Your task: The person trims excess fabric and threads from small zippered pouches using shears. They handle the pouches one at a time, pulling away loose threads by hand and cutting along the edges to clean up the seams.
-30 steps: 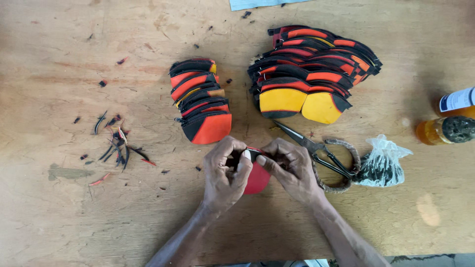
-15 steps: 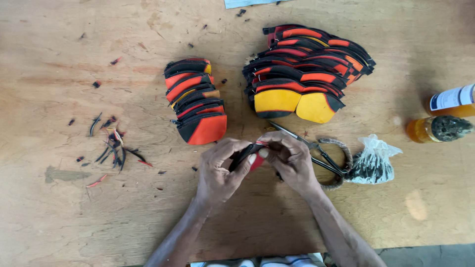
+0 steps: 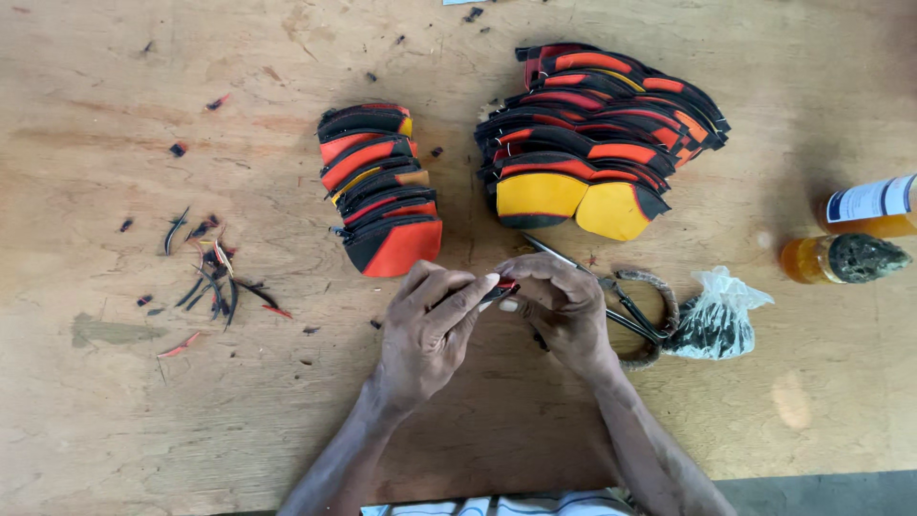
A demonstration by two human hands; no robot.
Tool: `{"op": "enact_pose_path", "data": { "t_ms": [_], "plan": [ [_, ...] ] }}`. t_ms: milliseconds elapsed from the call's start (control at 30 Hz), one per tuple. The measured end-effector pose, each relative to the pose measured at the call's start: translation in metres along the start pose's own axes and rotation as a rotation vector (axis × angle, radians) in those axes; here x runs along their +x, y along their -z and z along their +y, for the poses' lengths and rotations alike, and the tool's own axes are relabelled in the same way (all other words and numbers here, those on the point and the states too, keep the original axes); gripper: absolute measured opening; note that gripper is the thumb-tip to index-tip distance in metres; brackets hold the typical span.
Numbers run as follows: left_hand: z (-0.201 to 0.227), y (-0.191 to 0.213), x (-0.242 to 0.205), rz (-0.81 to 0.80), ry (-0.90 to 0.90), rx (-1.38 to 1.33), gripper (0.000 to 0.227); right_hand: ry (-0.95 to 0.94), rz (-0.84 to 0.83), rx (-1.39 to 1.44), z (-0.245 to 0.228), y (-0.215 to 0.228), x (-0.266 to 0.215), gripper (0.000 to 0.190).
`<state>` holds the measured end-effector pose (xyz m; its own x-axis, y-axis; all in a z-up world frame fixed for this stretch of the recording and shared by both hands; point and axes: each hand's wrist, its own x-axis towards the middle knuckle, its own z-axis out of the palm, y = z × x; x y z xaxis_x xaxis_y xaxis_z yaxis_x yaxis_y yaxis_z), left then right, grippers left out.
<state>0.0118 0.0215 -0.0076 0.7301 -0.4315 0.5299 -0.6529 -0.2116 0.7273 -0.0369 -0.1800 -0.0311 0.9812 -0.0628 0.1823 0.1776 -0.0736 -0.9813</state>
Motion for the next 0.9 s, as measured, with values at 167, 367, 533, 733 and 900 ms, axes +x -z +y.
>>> {"op": "enact_pose_path", "data": {
  "t_ms": [167, 367, 533, 733, 900],
  "plan": [
    [-0.005, 0.001, -0.001, -0.081, 0.008, 0.069, 0.05, 0.215, 0.051, -0.311, -0.005, -0.001, 0.001, 0.038],
    [-0.005, 0.004, -0.003, -0.148, -0.011, 0.133, 0.066, 0.285, 0.004, -0.425, -0.01, 0.002, 0.005, 0.036],
    [-0.003, 0.004, -0.002, -0.182, -0.055, 0.171, 0.072, 0.296, 0.006, -0.532, -0.018, 0.0, 0.002, 0.034],
    [-0.003, -0.001, -0.008, -0.139, -0.068, 0.167, 0.065, 0.346, 0.008, -0.648, -0.022, -0.001, -0.001, 0.029],
    [-0.001, -0.001, -0.006, -0.102, -0.063, 0.165, 0.056, 0.305, -0.007, -0.603, -0.024, 0.0, 0.001, 0.031]
  ]
}}
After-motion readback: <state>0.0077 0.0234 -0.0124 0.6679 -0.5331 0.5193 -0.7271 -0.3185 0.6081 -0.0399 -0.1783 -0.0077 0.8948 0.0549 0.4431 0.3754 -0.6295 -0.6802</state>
